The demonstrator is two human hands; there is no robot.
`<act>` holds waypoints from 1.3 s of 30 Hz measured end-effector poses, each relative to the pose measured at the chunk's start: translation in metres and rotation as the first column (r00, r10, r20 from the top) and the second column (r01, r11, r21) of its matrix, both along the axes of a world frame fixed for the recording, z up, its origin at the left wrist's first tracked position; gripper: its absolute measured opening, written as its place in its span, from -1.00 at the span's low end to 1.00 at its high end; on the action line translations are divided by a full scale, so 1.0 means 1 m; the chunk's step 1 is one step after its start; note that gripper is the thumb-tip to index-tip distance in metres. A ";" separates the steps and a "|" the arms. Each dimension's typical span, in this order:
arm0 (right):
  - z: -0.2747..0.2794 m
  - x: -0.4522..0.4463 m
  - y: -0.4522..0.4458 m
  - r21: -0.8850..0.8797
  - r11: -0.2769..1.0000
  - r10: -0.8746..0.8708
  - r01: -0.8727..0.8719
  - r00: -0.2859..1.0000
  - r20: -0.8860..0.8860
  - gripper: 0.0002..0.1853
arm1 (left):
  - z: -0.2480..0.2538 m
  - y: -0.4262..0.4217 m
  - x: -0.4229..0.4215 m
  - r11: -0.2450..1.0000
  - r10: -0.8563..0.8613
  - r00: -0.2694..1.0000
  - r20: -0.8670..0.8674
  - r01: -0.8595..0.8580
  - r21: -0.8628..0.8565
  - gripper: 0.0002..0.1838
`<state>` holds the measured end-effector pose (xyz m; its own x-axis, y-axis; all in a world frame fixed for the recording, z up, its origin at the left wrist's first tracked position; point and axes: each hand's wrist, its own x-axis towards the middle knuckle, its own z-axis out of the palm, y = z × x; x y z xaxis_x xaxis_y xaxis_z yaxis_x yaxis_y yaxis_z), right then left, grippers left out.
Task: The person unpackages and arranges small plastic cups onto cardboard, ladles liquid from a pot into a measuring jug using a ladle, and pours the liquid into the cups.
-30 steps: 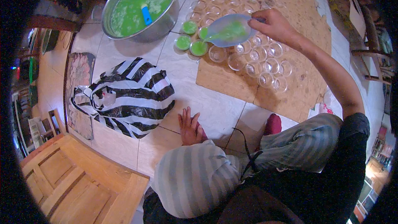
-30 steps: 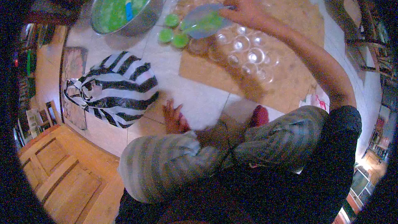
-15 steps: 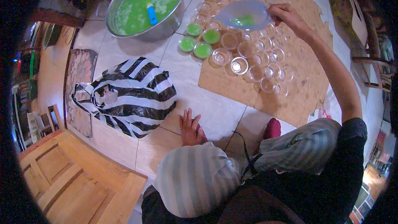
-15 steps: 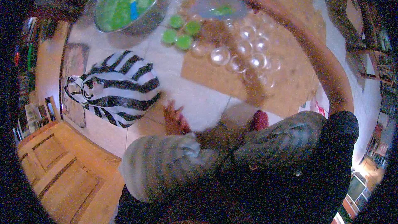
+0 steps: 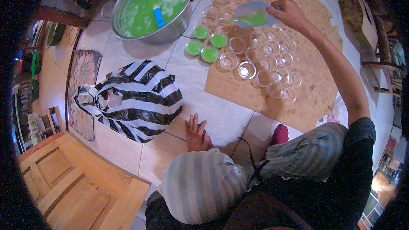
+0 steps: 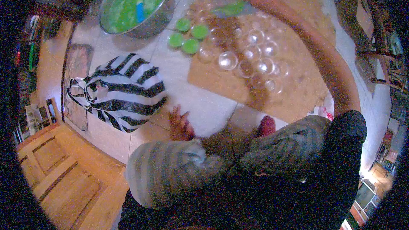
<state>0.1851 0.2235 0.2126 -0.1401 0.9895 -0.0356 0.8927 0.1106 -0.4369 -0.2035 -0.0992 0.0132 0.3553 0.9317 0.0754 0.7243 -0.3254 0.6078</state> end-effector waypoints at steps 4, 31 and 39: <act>0.003 -0.003 0.000 -0.002 1.000 0.029 -0.029 0.999 0.027 -0.56 | 0.000 0.000 -0.001 1.000 0.000 1.000 -0.012 -0.001 -0.029 -0.48; 0.027 -0.037 -0.009 0.186 0.966 0.119 -0.181 0.946 0.301 -0.65 | 0.009 0.003 0.001 1.000 -0.008 1.000 -0.003 0.008 -0.010 -0.53; 0.029 -0.055 -0.017 0.273 0.900 0.222 -0.338 0.898 0.381 -0.75 | 0.005 0.001 0.000 1.000 -0.011 1.000 -0.011 0.010 -0.029 -0.52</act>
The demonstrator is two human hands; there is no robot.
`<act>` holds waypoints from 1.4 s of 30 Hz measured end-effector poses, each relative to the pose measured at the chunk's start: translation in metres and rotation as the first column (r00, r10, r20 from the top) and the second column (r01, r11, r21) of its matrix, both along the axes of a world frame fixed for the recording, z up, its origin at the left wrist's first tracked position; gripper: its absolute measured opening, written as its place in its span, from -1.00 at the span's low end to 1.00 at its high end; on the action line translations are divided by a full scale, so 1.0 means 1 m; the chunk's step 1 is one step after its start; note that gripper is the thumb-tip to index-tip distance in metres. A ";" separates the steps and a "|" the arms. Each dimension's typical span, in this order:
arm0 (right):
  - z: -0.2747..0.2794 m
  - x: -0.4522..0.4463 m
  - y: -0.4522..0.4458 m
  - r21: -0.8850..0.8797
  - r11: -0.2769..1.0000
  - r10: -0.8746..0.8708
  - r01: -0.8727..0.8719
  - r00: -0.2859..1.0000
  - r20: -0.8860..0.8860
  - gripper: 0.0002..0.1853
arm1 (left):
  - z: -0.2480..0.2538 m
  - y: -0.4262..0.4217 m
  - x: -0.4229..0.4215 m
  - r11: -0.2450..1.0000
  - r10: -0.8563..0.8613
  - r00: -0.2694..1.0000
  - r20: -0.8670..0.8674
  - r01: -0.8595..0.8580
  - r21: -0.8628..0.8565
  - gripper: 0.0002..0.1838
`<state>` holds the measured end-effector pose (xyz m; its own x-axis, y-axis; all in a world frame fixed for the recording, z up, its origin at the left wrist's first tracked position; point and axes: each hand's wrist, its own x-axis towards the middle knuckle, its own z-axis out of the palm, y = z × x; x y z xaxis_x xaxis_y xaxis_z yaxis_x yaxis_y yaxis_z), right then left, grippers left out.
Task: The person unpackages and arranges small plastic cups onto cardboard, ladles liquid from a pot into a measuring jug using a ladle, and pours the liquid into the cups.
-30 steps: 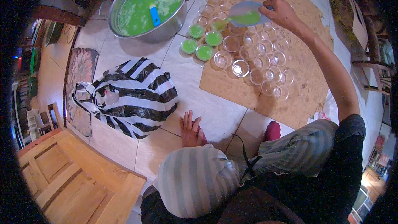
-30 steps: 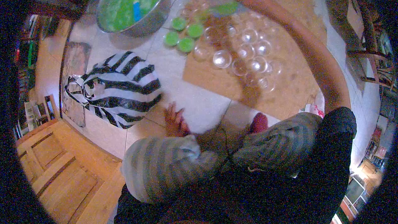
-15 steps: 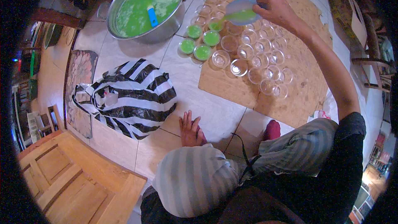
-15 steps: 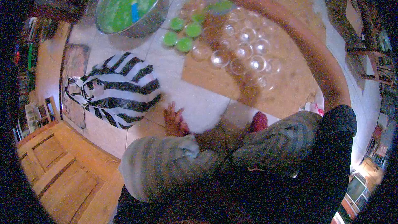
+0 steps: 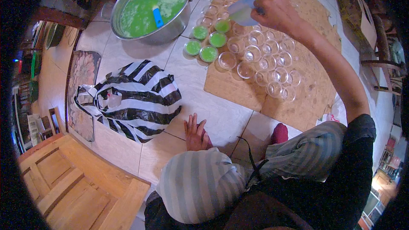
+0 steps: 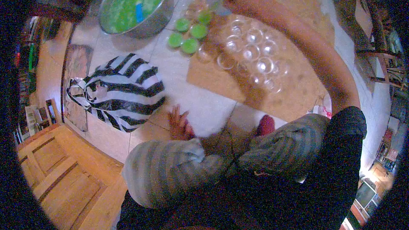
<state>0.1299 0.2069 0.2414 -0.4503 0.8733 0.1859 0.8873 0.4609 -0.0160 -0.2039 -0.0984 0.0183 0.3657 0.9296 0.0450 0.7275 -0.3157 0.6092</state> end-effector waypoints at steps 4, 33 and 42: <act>0.002 -0.014 -0.011 0.104 0.993 0.036 -0.047 0.994 0.103 -0.80 | 0.001 0.000 0.000 1.000 0.006 1.000 -0.009 -0.006 -0.019 -0.50; -0.054 -0.043 -0.107 -0.394 0.917 -0.234 -0.066 0.710 -0.664 -0.68 | 0.162 0.166 0.120 0.881 0.247 0.431 0.868 0.274 -0.387 -0.42; -0.022 -0.144 -0.094 0.023 0.799 0.557 -0.601 0.725 -0.405 -0.62 | 0.165 0.164 0.050 0.759 0.648 0.299 0.701 -0.178 -0.626 -0.56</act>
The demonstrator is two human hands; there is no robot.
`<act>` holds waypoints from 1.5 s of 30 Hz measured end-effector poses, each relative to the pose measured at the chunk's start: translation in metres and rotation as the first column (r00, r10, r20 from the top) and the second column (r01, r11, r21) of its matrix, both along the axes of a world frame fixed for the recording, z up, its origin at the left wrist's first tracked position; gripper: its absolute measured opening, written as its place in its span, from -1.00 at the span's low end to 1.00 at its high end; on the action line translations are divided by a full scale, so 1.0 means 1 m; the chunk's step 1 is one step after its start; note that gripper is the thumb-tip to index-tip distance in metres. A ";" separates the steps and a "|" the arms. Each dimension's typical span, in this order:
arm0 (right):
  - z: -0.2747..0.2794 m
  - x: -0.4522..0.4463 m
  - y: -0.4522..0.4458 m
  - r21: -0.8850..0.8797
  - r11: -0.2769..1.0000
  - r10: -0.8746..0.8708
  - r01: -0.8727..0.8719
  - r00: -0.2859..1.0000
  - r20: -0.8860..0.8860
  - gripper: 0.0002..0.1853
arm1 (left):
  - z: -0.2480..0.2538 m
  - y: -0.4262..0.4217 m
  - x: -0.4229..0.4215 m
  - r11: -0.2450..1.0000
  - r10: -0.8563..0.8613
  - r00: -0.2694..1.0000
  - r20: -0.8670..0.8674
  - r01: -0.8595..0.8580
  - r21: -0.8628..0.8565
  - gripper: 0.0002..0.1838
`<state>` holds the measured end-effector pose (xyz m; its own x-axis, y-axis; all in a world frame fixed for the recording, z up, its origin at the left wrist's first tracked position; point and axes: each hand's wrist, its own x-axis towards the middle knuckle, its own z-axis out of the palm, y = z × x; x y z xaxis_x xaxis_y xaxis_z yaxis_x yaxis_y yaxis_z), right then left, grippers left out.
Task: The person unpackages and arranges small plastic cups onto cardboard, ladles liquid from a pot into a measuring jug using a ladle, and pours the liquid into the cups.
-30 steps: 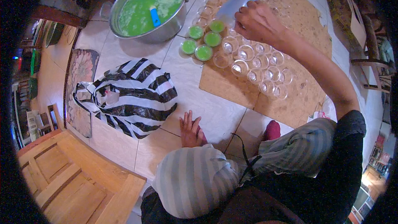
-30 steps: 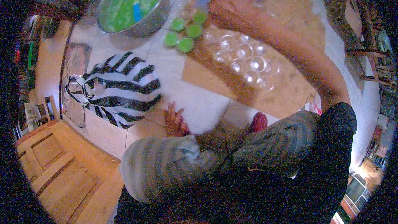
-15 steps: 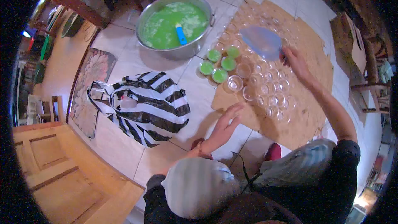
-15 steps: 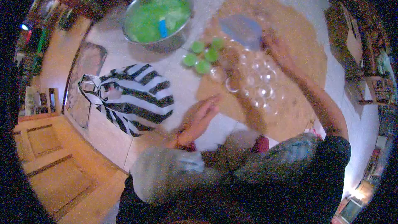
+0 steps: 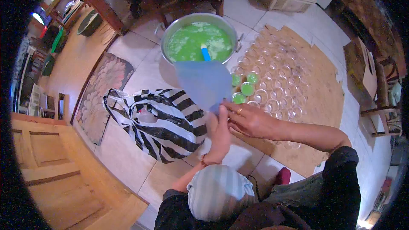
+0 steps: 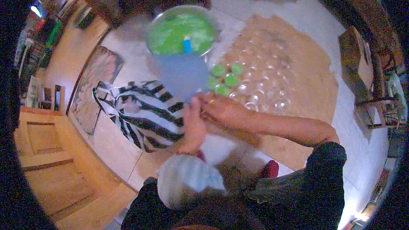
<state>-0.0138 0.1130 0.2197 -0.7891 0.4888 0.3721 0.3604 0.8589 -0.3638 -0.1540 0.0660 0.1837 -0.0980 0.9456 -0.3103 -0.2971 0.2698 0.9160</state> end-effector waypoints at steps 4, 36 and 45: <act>0.013 -0.020 0.050 -0.015 0.998 0.059 -0.058 0.997 0.051 -0.63 | -0.003 0.006 -0.041 0.960 0.228 0.973 0.046 -0.232 0.154 -0.57; 0.028 -0.004 0.168 0.153 0.972 -0.191 0.179 0.979 0.070 -0.76 | 0.040 -0.023 -0.107 0.918 0.261 0.944 -0.200 -0.179 0.354 -0.72; 0.035 0.017 0.139 -0.012 0.925 -0.374 0.379 0.908 -0.191 -0.82 | 0.051 -0.023 -0.123 0.916 0.206 0.946 -0.249 -0.097 0.390 -0.68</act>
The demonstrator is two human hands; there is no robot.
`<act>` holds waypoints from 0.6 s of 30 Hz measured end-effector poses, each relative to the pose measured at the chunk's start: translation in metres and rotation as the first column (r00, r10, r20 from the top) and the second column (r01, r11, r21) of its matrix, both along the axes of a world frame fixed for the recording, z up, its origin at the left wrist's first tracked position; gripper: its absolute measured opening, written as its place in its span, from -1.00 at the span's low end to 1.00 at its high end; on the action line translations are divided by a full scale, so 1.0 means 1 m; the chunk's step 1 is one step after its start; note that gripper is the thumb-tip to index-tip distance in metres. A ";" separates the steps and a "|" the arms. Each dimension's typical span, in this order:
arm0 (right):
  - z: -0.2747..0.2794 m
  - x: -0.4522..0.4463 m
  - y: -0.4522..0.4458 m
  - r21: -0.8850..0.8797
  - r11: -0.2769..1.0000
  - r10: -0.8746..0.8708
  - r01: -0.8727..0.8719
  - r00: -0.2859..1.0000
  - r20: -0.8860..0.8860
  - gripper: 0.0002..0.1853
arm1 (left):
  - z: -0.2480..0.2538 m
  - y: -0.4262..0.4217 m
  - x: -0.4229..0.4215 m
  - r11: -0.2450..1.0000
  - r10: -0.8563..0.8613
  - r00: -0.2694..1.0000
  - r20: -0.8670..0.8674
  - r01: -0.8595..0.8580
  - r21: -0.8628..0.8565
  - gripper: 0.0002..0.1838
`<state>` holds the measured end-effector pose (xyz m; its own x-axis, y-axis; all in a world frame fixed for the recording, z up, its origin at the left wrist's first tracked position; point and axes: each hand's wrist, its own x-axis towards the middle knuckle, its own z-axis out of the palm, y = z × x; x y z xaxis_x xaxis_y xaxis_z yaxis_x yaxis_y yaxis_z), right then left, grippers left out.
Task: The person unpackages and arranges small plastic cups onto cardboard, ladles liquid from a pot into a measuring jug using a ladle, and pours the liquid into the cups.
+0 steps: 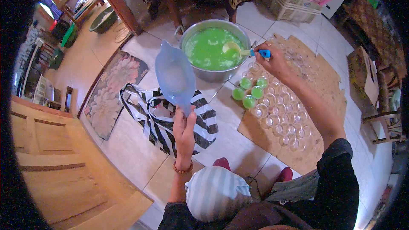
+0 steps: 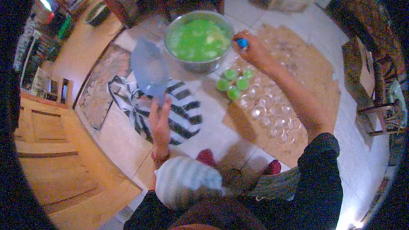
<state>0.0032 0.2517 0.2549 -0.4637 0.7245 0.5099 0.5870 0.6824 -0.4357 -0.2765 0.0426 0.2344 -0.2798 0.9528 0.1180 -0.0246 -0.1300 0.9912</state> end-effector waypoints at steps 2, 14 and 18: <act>-0.006 0.000 0.002 -0.272 0.956 -0.162 0.110 0.970 -0.180 -0.81 | -0.002 0.002 -0.001 1.000 -0.013 1.000 0.010 0.014 -0.018 -0.67; 0.023 0.011 0.028 -0.557 0.823 -0.332 -0.111 0.702 -0.630 -0.72 | -0.002 0.054 -0.010 1.000 -0.014 0.980 -0.197 0.011 -0.017 -0.79; 0.062 0.010 0.034 -0.491 0.861 -0.278 -0.132 0.687 -0.672 -0.70 | -0.013 0.087 -0.020 0.995 0.101 0.937 -0.334 -0.103 0.012 -0.68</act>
